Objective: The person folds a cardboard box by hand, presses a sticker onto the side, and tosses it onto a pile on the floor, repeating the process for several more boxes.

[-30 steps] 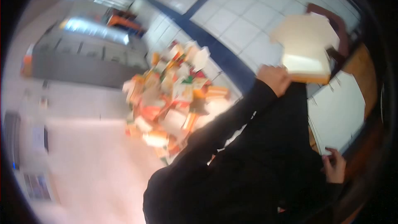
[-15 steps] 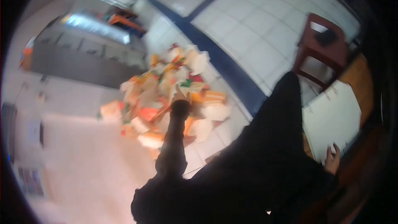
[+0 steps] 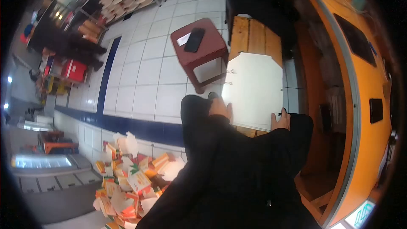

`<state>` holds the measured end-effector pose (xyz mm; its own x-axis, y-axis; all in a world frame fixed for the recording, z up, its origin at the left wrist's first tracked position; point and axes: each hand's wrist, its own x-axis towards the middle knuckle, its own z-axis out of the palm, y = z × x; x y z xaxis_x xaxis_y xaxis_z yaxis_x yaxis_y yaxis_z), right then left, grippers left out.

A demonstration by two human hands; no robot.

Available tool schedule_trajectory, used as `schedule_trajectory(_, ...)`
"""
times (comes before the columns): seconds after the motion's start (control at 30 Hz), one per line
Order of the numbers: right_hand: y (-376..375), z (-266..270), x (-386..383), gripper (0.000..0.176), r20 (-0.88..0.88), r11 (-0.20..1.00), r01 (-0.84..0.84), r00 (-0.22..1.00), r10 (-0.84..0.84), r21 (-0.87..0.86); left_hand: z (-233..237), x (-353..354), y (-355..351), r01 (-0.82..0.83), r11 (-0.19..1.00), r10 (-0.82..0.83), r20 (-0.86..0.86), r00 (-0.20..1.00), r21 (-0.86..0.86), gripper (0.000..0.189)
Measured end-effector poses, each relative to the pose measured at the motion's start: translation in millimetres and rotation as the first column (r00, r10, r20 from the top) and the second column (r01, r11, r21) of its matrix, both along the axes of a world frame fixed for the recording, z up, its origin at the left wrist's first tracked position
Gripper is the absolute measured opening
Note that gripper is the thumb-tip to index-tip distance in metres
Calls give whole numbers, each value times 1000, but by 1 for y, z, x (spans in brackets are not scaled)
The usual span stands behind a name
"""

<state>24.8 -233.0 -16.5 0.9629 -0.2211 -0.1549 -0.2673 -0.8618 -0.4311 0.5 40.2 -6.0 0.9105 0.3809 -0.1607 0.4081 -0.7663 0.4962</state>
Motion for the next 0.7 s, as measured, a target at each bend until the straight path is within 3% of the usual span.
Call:
schedule_trajectory(0.07,0,-11,4,62,192,997,41,981,-29,-62,2,-1,-7,-8,999,8,-3,1000,54,71)
schedule_trajectory(0.1,-2,-20,9,62,192,996,64,980,-51,-65,1,0,-9,1,997,-2,14,1000,83,72)
schedule_trajectory(0.2,-4,-26,17,38,74,992,73,994,-81,102,1,5,-5,-32,999,34,37,999,-34,67)
schedule_trajectory(0.23,-3,-26,13,38,70,991,94,992,-101,97,-5,6,-4,-39,999,36,108,994,20,63)
schedule_trajectory(0.37,-3,-22,11,42,-38,982,107,994,-102,155,-6,6,-1,-61,998,62,94,994,-20,58)
schedule_trajectory(0.43,0,-36,12,38,154,989,79,983,-99,129,-8,6,-1,-68,998,69,88,994,-14,57)
schedule_trajectory(0.7,3,-26,-2,41,124,995,54,990,-65,88,-12,3,-5,-53,999,53,176,983,-9,59)
